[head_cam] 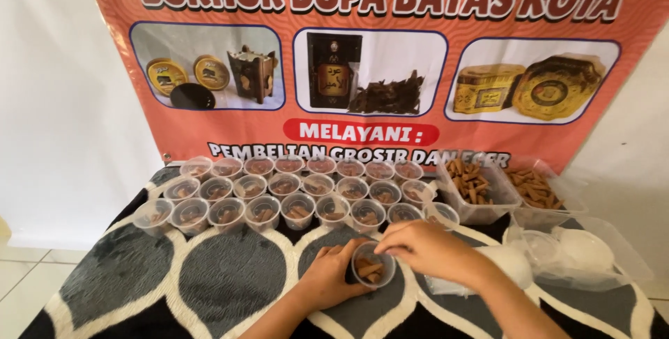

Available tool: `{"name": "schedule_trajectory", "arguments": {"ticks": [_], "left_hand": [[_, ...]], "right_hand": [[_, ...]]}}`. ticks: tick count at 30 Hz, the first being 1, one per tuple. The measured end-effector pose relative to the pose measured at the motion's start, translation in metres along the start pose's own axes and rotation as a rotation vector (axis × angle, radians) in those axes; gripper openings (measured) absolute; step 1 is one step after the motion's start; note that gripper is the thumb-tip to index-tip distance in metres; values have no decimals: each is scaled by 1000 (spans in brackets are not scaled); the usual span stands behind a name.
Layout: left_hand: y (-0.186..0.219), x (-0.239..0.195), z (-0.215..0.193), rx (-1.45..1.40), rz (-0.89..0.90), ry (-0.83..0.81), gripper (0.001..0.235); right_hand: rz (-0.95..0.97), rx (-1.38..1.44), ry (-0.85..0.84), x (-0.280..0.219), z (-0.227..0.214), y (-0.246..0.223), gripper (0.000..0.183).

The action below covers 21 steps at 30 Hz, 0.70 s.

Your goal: Filling small plastic cups with incense sticks from a larger container for packaging.

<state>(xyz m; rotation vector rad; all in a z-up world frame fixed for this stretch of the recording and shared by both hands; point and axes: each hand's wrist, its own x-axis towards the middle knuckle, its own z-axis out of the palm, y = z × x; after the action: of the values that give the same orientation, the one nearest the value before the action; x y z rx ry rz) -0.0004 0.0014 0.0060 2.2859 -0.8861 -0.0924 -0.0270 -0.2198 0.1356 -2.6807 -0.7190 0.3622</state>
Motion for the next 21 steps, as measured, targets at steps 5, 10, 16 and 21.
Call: {"name": "schedule_trajectory", "arguments": {"ticks": [5, 10, 16, 21], "left_hand": [[-1, 4, -6, 16, -84, -111, 85], [-10, 8, 0, -11, -115, -124, 81], [-11, 9, 7, 59, -158, -89, 84], [-11, 11, 6, 66, -192, -130, 84]], "right_hand": [[353, 12, 133, -64, -56, 58, 30], [724, 45, 189, -110, -78, 186, 27], [919, 116, -41, -80, -39, 269, 78], [978, -61, -54, -71, -36, 258, 59]]}}
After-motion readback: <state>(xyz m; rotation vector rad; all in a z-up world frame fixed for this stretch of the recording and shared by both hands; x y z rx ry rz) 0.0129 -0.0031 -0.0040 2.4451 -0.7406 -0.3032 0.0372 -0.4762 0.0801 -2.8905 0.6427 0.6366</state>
